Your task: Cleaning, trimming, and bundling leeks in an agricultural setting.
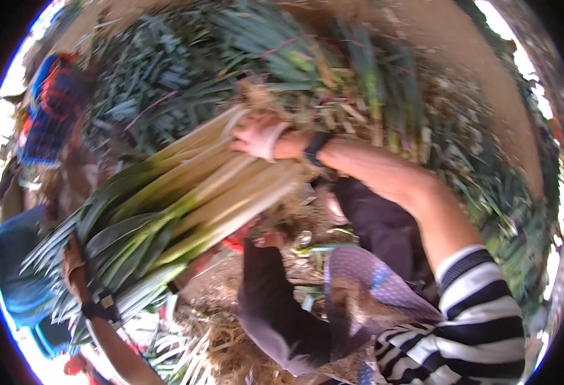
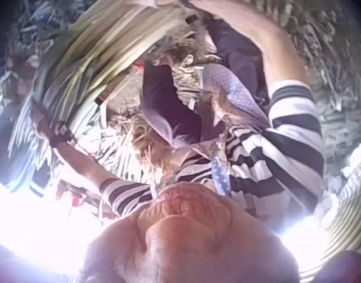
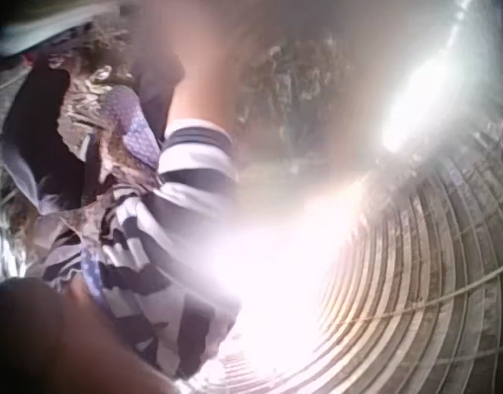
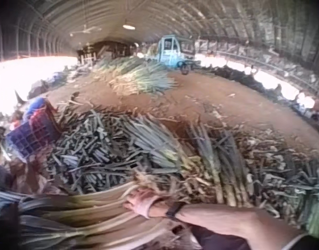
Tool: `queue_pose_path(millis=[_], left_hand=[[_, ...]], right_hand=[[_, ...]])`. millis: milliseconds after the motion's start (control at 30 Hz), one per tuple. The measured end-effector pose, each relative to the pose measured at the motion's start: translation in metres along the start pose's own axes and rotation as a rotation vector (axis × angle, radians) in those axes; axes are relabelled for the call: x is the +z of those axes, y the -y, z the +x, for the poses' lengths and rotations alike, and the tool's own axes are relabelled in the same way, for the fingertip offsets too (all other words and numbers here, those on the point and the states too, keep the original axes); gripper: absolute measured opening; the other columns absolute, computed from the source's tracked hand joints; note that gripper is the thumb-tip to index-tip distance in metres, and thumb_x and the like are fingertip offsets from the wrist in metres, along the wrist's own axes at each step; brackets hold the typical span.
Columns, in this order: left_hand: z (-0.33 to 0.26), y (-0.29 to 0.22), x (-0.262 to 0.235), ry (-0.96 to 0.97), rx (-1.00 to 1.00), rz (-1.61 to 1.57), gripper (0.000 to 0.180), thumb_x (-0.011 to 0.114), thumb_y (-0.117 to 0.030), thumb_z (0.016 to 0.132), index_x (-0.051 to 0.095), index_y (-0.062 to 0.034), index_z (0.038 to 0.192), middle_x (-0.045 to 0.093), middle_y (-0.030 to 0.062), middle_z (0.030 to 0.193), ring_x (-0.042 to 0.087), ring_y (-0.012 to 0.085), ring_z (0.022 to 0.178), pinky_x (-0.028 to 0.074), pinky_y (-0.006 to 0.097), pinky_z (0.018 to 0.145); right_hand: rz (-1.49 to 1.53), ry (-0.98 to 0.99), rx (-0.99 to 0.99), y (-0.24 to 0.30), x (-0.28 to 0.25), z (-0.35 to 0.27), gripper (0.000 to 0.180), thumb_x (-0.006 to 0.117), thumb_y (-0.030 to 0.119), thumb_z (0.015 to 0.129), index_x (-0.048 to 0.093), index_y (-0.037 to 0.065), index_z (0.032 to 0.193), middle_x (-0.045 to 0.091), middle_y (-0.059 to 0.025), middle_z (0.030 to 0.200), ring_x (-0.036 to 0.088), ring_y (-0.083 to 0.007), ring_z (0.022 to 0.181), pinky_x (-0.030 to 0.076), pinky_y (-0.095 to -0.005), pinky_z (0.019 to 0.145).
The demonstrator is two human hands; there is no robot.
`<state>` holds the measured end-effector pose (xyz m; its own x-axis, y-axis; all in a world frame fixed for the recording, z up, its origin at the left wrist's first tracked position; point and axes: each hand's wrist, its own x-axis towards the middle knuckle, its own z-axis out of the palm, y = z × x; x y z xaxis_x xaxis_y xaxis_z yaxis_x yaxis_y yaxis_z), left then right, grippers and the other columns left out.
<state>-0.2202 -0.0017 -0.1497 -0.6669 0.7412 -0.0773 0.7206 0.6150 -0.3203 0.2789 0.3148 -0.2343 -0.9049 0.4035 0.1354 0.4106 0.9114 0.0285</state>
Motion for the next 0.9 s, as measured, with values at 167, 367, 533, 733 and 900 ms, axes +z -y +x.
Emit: queue_pose_path(millis=[167, 367, 533, 733, 900], left_hand=[[-0.017, -0.042, -0.054, 0.091, -0.184, -0.302, 0.062, 0.027, -0.052, 0.094, 0.048, -0.0063, 0.13, 0.052, 0.0183, 0.127, 0.048, 0.0333, 0.118, 0.034, 0.042, 0.097], [-0.007, -0.043, -0.05, -0.204, -0.156, -0.214, 0.059, 0.029, -0.054, 0.093, 0.048, -0.0134, 0.132, 0.05, 0.0121, 0.132, 0.048, 0.0312, 0.119, 0.035, 0.041, 0.099], [-0.035, -0.055, -0.083, -0.503, 0.29, -0.447, 0.037, 0.039, -0.012, 0.094, 0.049, -0.0079, 0.129, 0.053, 0.0119, 0.128, 0.05, 0.0277, 0.118, 0.038, 0.036, 0.101], [-0.182, -0.386, -0.22, 0.016, 0.858, -1.637, 0.048, 0.053, -0.004, 0.079, 0.05, 0.0004, 0.127, 0.056, 0.0133, 0.124, 0.052, 0.0254, 0.116, 0.04, 0.034, 0.102], [-0.309, -0.537, -0.257, 0.363, 1.217, -1.779, 0.036, 0.056, -0.006, 0.08, 0.053, 0.0003, 0.115, 0.059, 0.0086, 0.108, 0.057, 0.0212, 0.098, 0.047, 0.031, 0.085]], right_hand=[[0.428, 0.075, 0.338, 0.0, -0.105, -0.035, 0.043, 0.046, 0.047, 0.091, 0.057, 0.016, 0.12, 0.062, -0.0129, 0.087, 0.063, -0.0281, 0.074, 0.052, -0.0414, 0.065], [0.467, 0.277, 1.122, -0.06, -0.157, -0.249, 0.049, 0.056, 0.055, 0.084, 0.062, 0.006, 0.087, 0.056, -0.0065, 0.069, 0.048, -0.0167, 0.053, 0.044, -0.033, 0.057], [0.637, 0.179, 1.37, -0.046, -0.096, -0.455, 0.058, 0.056, 0.058, 0.081, 0.066, 0.001, 0.08, 0.06, -0.0076, 0.063, 0.055, -0.0176, 0.056, 0.045, -0.0323, 0.058], [0.617, 0.193, 1.266, -0.024, 0.004, -0.5, 0.054, 0.058, 0.056, 0.079, 0.064, 0.007, 0.102, 0.066, -0.0103, 0.091, 0.063, -0.0218, 0.082, 0.048, -0.0356, 0.075], [0.787, 0.018, 1.602, -0.074, 0.051, -0.424, 0.067, 0.057, 0.054, 0.076, 0.055, 0.004, 0.119, 0.061, -0.0181, 0.114, 0.057, -0.0357, 0.104, 0.046, -0.0439, 0.083]])
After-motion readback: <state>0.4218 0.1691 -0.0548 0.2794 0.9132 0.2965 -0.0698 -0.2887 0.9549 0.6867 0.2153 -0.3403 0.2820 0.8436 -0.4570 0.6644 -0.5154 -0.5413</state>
